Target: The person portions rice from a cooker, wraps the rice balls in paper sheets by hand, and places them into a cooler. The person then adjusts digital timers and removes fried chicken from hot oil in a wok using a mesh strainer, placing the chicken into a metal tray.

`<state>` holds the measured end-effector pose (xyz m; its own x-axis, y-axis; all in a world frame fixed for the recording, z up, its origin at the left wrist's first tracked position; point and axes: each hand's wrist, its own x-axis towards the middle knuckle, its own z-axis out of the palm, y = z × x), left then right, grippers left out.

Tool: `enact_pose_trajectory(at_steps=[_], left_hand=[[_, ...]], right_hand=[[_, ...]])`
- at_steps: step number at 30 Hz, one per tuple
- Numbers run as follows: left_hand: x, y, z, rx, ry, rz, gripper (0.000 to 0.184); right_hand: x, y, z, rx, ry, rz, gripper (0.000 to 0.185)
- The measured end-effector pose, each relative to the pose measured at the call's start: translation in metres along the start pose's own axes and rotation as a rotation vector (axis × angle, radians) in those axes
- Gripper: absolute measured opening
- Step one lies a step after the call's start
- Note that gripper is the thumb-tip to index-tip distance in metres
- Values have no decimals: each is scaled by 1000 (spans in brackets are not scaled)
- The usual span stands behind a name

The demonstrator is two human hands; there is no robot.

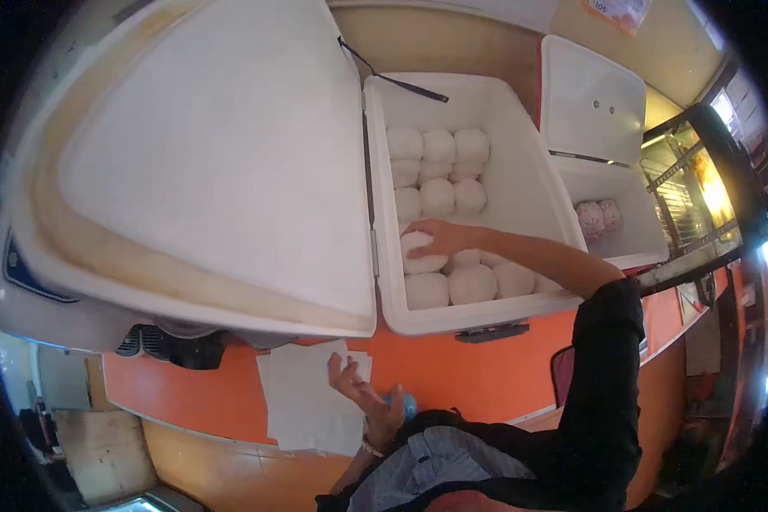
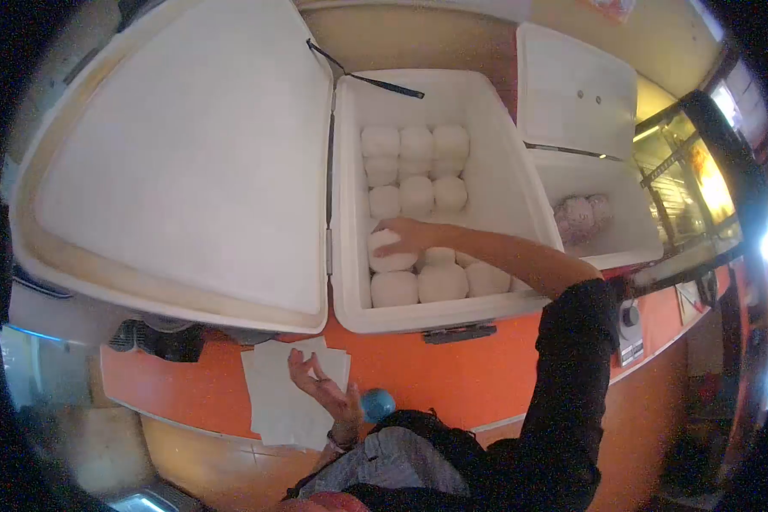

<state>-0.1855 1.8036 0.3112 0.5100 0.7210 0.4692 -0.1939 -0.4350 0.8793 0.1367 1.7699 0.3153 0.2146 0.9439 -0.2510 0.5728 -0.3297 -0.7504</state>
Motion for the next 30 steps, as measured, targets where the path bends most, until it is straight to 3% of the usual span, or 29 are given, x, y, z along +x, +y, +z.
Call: enact_pose_trajectory(at_steps=[1,2,4,7,9,10,12,13,15,17,19,21,24,25,27,29,30], left_hand=[[-1,-3,2,-3,0,-14,67],[0,-4,3,6,-14,-48,68],[-1,-4,5,23,-30,-85,69],[-8,-6,4,4,-29,-94,69],[-24,-28,-6,219,-167,-5,69],[-31,-33,-9,255,-128,-37,69],[-37,-45,-12,183,-548,-118,66],[-50,-51,-20,211,-499,-128,66],[-94,-65,-34,652,-998,90,64],[-149,-125,-39,704,-1000,101,64],[-149,-141,-45,748,-1022,124,64],[-129,-122,-51,683,-1312,13,70],[-152,-159,-48,593,-1159,160,77],[-126,-129,-54,610,-1215,173,79],[-98,-106,-62,477,-1115,91,79],[-73,-113,-73,236,-939,-31,75],[-55,-104,-87,249,-952,-20,75]], right_hand=[[-2,7,5,-42,13,1,50],[1,13,7,-34,6,8,50],[11,24,8,-344,-40,38,49],[-4,10,-3,-133,-91,41,52],[-7,-2,-9,60,-199,28,55],[0,13,-4,53,-158,47,56],[7,44,-7,-18,-102,8,59],[14,47,-14,-83,-81,-63,61],[-12,-25,-45,-401,73,227,57],[-40,-60,-79,-328,58,7,42],[-91,-144,-82,-338,135,-43,34],[-141,-194,-68,-123,194,-123,30],[-178,-242,-19,-9,29,-533,24],[-177,-258,0,72,-44,-605,23],[-148,-280,45,-62,-40,-680,23],[-103,-314,89,-126,116,-544,20],[-70,-323,101,-112,182,-517,19]])
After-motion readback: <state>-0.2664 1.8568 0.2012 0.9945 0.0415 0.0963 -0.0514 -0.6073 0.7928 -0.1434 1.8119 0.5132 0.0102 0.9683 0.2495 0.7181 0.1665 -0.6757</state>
